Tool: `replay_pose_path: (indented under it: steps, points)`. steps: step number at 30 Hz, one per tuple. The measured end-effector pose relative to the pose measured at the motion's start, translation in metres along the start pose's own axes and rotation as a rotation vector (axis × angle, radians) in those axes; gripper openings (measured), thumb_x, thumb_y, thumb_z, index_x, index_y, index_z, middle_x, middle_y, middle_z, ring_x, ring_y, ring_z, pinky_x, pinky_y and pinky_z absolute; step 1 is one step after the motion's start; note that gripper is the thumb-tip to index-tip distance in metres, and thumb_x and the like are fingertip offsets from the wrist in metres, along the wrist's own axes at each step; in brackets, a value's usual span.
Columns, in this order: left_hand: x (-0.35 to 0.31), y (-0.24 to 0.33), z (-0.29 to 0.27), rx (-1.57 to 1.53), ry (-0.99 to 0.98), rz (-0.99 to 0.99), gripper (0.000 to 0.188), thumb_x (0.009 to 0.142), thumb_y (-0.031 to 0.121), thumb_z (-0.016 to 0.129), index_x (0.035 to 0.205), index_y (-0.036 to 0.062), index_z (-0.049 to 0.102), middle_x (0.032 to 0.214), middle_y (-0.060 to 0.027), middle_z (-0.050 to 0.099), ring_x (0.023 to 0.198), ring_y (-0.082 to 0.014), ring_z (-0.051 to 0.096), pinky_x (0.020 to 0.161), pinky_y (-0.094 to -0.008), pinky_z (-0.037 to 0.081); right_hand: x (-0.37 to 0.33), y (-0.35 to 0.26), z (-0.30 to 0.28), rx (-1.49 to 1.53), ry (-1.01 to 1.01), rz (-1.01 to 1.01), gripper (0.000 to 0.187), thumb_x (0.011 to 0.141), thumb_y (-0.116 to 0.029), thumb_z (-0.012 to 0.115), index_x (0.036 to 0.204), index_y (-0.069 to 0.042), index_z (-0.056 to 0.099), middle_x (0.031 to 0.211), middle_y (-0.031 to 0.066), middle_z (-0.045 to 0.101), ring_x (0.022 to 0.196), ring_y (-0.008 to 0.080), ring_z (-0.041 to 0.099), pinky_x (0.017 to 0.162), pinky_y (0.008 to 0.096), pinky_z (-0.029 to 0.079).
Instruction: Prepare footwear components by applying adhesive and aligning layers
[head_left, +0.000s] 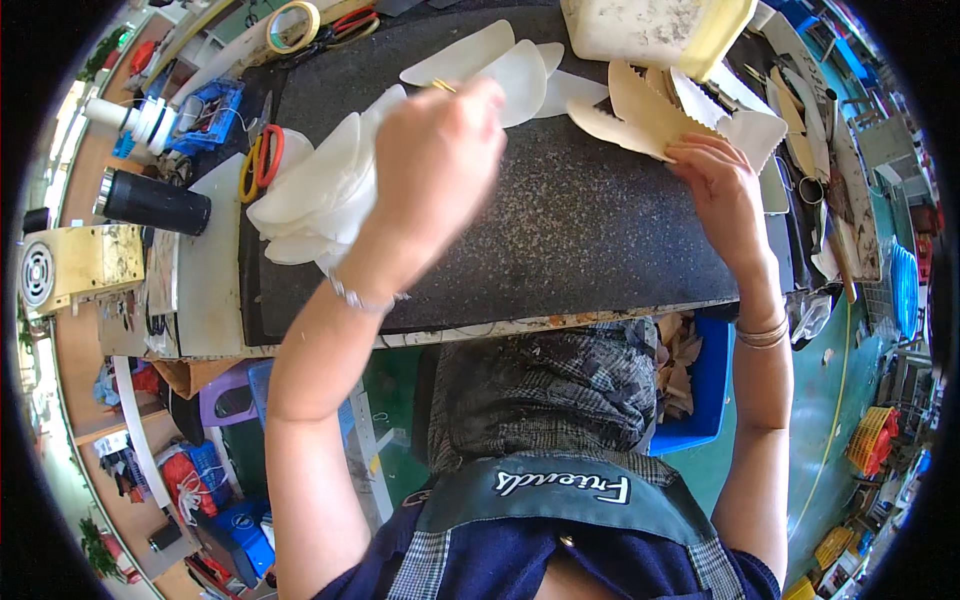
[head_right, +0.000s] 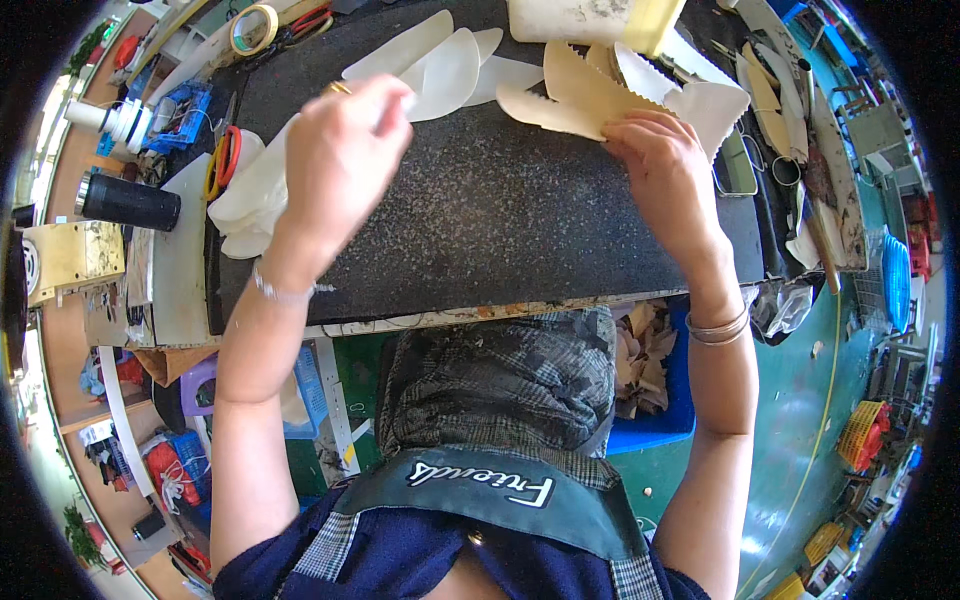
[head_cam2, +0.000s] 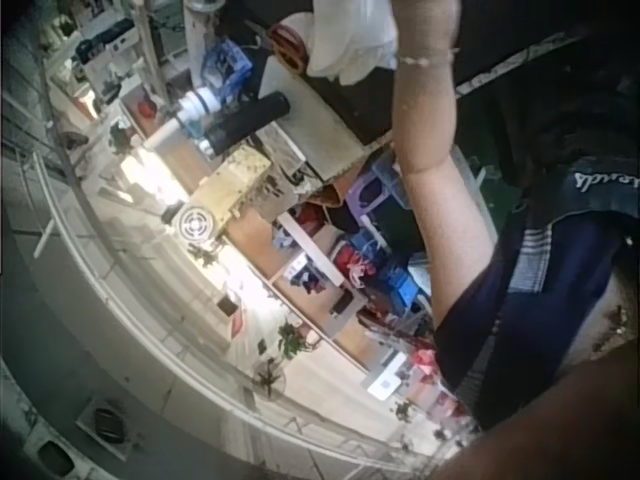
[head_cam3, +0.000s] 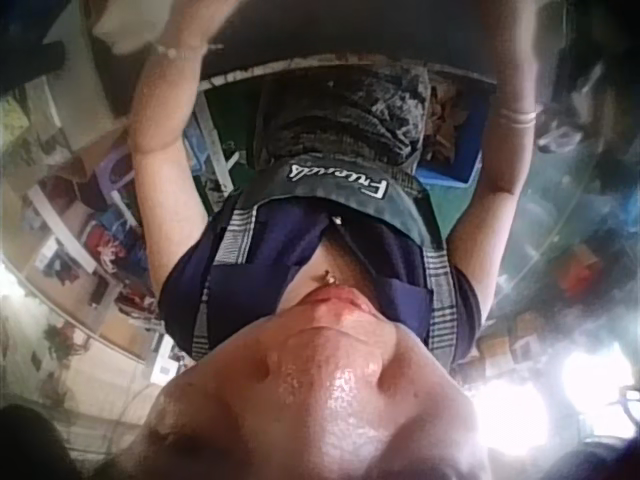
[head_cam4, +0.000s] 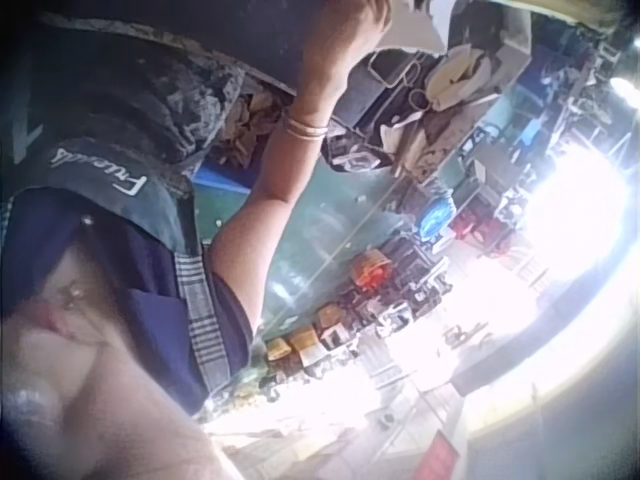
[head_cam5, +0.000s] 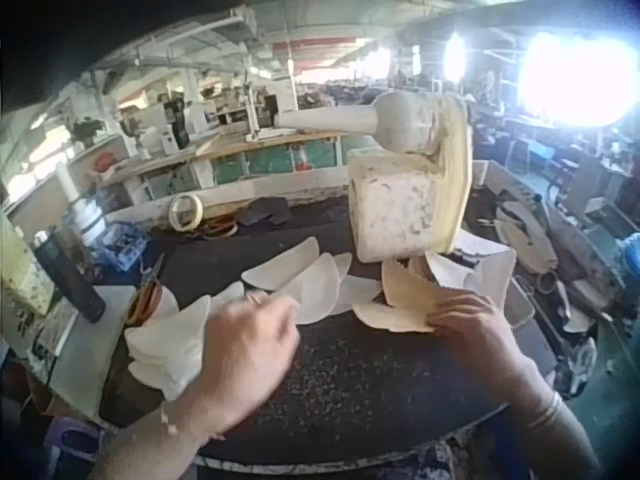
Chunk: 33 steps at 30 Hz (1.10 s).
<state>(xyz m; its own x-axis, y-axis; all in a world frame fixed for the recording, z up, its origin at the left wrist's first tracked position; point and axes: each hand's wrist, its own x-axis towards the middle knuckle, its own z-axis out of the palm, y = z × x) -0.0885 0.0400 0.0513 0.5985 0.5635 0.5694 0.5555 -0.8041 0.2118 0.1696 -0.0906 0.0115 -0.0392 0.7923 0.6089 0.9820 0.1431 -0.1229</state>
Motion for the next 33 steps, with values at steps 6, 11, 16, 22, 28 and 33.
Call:
replay_pose_path:
  steps: [6,11,16,22,28,33]
  points:
    - [-0.039,0.046,-0.001,-0.699,-0.493,-0.032,0.056,0.079,0.036,0.074,0.12,0.0021,0.057,0.103,-0.0181,0.066,0.095,-0.0306,0.066,0.086,-0.0409,0.05,0.003,-0.026,-0.024,0.712,0.138,0.74,0.017,0.098,-0.009,0.05,0.112,-0.001,0.053,0.09,0.009,0.067,0.082,0.0133,0.065,0.065,0.0249,0.053]
    - [-0.077,0.025,-0.001,-0.23,-0.664,0.37,0.094,0.073,0.058,0.065,0.146,0.0099,0.03,0.149,-0.0184,0.033,0.14,-0.0325,0.028,0.11,-0.0544,0.021,-0.016,-0.031,-0.025,0.879,0.179,0.477,0.017,0.095,-0.007,0.054,0.107,0.004,0.059,0.085,0.0071,0.067,0.057,0.01,0.061,0.047,0.0214,0.049]
    - [-0.097,0.075,-0.005,0.013,-0.472,0.046,0.078,0.079,0.049,0.067,0.141,0.0104,0.041,0.141,-0.0175,0.04,0.118,-0.0312,0.043,0.095,-0.0444,0.033,-0.02,-0.071,-0.053,1.082,-0.054,0.858,0.012,0.091,-0.009,0.062,0.088,0.002,0.064,0.066,0.0075,0.065,0.049,0.0079,0.057,0.044,0.0196,0.047]
    - [-0.068,0.1,-0.046,-0.35,0.02,0.168,0.04,0.074,0.017,0.078,0.111,0.0074,0.069,0.101,-0.0039,0.064,0.086,-0.0155,0.054,0.079,-0.0287,0.038,-0.021,-0.123,-0.079,1.4,-0.182,0.791,0.008,0.093,-0.001,0.055,0.091,0.006,0.056,0.079,0.01,0.067,0.066,0.0142,0.066,0.061,0.026,0.056]
    - [-0.073,0.104,-0.065,-0.934,-0.177,0.096,0.042,0.065,0.011,0.084,0.105,0.005,0.071,0.104,-0.0068,0.065,0.084,-0.0173,0.055,0.067,-0.0252,0.045,-0.03,-0.131,-0.098,1.035,-0.121,0.196,0.016,0.079,-0.003,0.07,0.075,-0.001,0.054,0.062,0.0084,0.059,0.049,0.0211,0.059,0.045,0.0285,0.044]
    - [-0.07,0.102,-0.08,-1.038,-0.284,0.082,0.049,0.058,0.016,0.088,0.102,0.0048,0.072,0.101,-0.0074,0.065,0.084,-0.0185,0.057,0.067,-0.0252,0.046,-0.033,-0.137,-0.098,1.181,-0.13,0.197,0.015,0.079,-0.001,0.069,0.075,0.001,0.054,0.061,0.0101,0.058,0.047,0.0197,0.058,0.043,0.0282,0.042]
